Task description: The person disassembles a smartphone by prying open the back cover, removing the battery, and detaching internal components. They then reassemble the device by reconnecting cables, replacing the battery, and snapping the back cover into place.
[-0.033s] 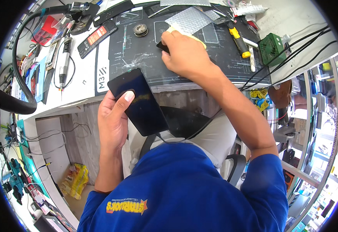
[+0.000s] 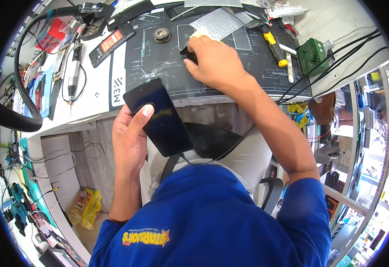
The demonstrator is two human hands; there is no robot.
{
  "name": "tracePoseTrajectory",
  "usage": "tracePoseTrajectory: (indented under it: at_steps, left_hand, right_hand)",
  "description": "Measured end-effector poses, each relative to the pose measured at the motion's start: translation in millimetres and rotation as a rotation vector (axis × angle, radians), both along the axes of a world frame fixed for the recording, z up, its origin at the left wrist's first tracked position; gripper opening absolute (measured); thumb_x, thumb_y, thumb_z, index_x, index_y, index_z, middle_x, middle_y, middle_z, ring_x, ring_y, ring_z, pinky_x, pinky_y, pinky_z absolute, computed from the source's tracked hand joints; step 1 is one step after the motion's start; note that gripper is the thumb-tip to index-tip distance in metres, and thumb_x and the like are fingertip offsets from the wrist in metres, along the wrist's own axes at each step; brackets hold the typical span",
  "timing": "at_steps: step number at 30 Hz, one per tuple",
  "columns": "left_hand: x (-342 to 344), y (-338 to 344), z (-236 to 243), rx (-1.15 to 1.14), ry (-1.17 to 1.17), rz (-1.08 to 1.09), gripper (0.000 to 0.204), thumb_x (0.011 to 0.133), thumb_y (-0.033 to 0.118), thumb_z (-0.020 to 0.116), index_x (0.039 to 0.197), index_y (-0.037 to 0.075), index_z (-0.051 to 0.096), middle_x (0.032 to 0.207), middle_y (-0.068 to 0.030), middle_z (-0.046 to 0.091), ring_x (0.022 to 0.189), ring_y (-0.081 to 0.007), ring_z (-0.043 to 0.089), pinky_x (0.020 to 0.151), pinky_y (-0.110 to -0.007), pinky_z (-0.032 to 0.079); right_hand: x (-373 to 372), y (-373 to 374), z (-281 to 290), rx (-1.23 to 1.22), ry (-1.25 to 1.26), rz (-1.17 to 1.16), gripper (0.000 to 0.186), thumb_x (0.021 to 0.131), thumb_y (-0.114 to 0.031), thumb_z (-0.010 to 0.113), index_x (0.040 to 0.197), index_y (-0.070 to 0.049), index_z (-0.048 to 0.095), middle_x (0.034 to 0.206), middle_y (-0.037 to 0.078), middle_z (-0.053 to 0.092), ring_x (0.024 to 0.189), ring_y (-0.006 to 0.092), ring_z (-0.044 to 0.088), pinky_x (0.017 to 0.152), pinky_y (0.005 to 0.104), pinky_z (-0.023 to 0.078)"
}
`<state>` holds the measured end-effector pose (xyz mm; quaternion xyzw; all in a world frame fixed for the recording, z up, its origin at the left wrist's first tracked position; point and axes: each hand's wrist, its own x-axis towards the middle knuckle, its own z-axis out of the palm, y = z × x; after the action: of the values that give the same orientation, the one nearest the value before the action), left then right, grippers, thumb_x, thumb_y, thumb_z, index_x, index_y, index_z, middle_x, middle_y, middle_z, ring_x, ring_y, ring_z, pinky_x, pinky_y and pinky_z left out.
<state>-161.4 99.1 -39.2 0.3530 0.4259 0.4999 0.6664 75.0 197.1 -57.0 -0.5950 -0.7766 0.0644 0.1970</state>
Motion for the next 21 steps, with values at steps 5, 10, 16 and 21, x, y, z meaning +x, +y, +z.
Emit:
tracePoseTrajectory:
  at_steps: [5,10,16,21]
  left_hand:
    - [0,2,-1,0.003,-0.045,-0.004,0.029,0.098,0.016,0.075,0.123,0.002,0.068,0.11,-0.0035,0.073,0.101,-0.0085,0.065,0.097,-0.027,0.049]
    - [-1,-2,2,0.001,-0.049,0.008,0.032,0.097,0.015,0.075,0.126,0.002,0.067,0.112,-0.0036,0.072,0.103,-0.009,0.065,0.099,-0.027,0.048]
    - [-2,-7,1,-0.004,-0.06,0.016,0.031,0.098,0.014,0.074,0.126,0.002,0.067,0.113,-0.0036,0.073,0.103,-0.0091,0.065,0.099,-0.027,0.049]
    - [0,-4,-4,-0.03,-0.102,-0.007,0.032,0.098,0.013,0.074,0.127,0.002,0.067,0.113,-0.0039,0.072,0.104,-0.0097,0.065,0.099,-0.028,0.049]
  right_hand:
    - [13,-14,6,-0.096,0.104,-0.025,0.03,0.092,-0.033,0.076,0.104,-0.007,0.068,0.106,0.011,0.07,0.098,0.032,0.069,0.085,0.0424,0.055]
    - [29,-21,5,-0.007,0.188,-0.108,0.035,0.092,-0.03,0.079,0.115,-0.005,0.073,0.108,0.013,0.069,0.093,0.0263,0.067,0.085,0.038,0.055]
    - [27,-16,6,-0.062,0.039,-0.091,0.076,0.085,-0.043,0.085,0.144,-0.004,0.058,0.126,0.02,0.065,0.126,0.0375,0.055,0.11,0.0456,0.045]
    - [27,-3,15,-0.228,0.067,-0.105,0.092,0.078,-0.045,0.089,0.151,-0.005,0.051,0.131,0.023,0.061,0.128,0.0405,0.053,0.111,0.0479,0.044]
